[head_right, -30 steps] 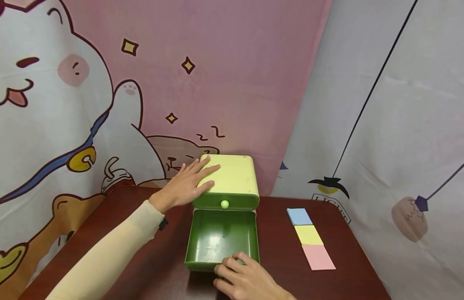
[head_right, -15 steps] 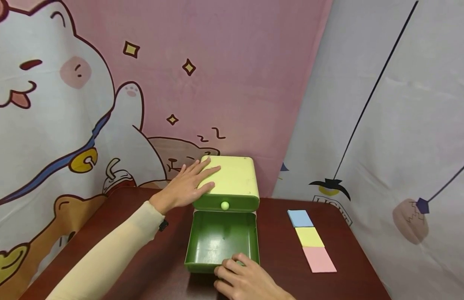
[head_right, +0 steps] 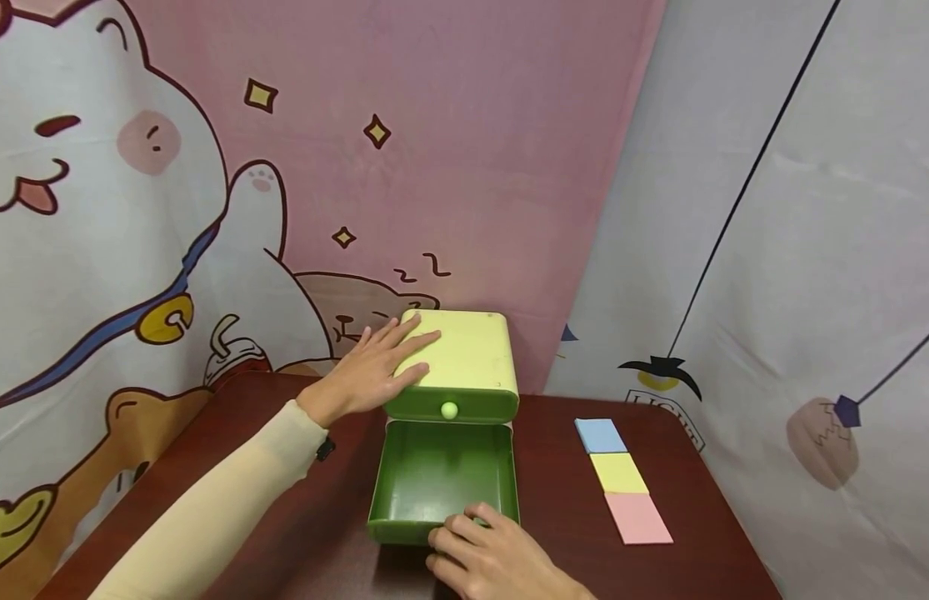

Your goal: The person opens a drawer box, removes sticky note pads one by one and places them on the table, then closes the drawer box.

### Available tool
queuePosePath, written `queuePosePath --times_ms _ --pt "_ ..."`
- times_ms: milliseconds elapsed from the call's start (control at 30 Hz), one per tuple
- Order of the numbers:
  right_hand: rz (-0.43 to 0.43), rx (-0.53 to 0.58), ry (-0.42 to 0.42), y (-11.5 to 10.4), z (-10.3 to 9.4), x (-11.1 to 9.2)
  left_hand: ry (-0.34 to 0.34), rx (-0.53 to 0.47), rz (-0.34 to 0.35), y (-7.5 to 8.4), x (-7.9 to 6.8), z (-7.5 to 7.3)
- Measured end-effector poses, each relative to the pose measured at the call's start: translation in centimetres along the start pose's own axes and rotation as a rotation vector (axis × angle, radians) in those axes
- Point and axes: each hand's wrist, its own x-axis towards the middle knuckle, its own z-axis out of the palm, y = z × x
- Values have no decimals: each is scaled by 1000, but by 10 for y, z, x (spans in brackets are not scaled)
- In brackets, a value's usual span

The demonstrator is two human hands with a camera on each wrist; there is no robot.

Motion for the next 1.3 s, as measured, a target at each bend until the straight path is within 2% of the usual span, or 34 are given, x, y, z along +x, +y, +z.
queuePosePath --times_ms 467,600,767,1067,1300 --pt "-85 -73 10 14 -6 8 -16 0 -10 0 2 -1" --pt "-91 -84 -9 18 -9 10 -17 -1 -9 0 2 -2" --pt "-83 -85 -30 21 -9 10 -17 4 -3 1 2 -4" --pt "-13 -40 -78 25 -7 11 -3 7 -1 -1 3 -2" --pt "-20 -69 -65 29 -2 11 5 13 1 -1 2 -1"
